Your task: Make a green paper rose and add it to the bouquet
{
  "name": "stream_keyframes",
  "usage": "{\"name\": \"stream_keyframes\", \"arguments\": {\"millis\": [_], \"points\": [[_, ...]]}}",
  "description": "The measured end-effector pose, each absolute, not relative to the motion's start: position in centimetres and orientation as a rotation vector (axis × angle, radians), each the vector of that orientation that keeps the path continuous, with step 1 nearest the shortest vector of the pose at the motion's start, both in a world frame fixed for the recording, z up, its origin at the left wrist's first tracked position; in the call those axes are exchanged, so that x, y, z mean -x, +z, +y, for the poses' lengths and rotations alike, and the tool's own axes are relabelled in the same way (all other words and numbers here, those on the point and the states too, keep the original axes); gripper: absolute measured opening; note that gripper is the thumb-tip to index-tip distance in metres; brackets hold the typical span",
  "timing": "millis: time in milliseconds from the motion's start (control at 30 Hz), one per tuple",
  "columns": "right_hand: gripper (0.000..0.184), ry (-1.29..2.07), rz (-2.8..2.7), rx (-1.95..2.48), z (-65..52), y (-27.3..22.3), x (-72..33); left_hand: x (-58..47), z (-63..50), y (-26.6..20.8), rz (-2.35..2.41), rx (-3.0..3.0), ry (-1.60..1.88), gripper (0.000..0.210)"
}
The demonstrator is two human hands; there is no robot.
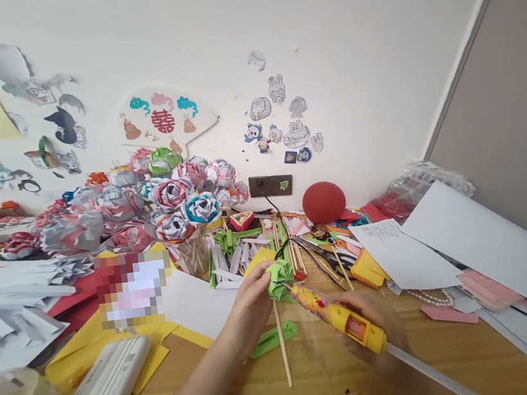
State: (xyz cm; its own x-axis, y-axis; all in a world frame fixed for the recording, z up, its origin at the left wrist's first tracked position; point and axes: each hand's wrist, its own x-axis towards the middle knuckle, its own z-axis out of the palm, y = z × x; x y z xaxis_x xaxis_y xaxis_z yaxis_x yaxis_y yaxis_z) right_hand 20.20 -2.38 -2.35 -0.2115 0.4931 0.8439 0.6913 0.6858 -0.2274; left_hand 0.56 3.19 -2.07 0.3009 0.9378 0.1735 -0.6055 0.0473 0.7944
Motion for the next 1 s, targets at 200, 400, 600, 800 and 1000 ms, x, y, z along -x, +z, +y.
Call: {"name": "stream_keyframes", "arguments": {"millis": [200,400,600,800,1000], "points": [[0.022,-0.163,-1.895,1.083,-2.06,-3.05,-20.43,-0.57,3.28,-2.22,0.511,-0.953,1.267,0.021],[0.017,-0.146,-1.831,1.070,-2.16,-2.82,-20.31,-0.65,3.31,-2.41,0.568,-0.971,1.274,0.024],[0.015,-0.107,-1.851,1.098,-2.11,-2.85,-20.40,-0.44,3.40,-2.59,0.586,-0.987,1.261,0.021],[0.015,-0.069,-1.863,1.108,-2.04,-2.97,-20.62,-0.54,3.20,-2.44,0.546,-1.021,1.236,0.017],[0.014,-0.097,-1.841,1.098,-2.16,-3.01,-20.60,-0.52,3.10,-2.36,0.544,-1.037,1.249,0.017]]}}
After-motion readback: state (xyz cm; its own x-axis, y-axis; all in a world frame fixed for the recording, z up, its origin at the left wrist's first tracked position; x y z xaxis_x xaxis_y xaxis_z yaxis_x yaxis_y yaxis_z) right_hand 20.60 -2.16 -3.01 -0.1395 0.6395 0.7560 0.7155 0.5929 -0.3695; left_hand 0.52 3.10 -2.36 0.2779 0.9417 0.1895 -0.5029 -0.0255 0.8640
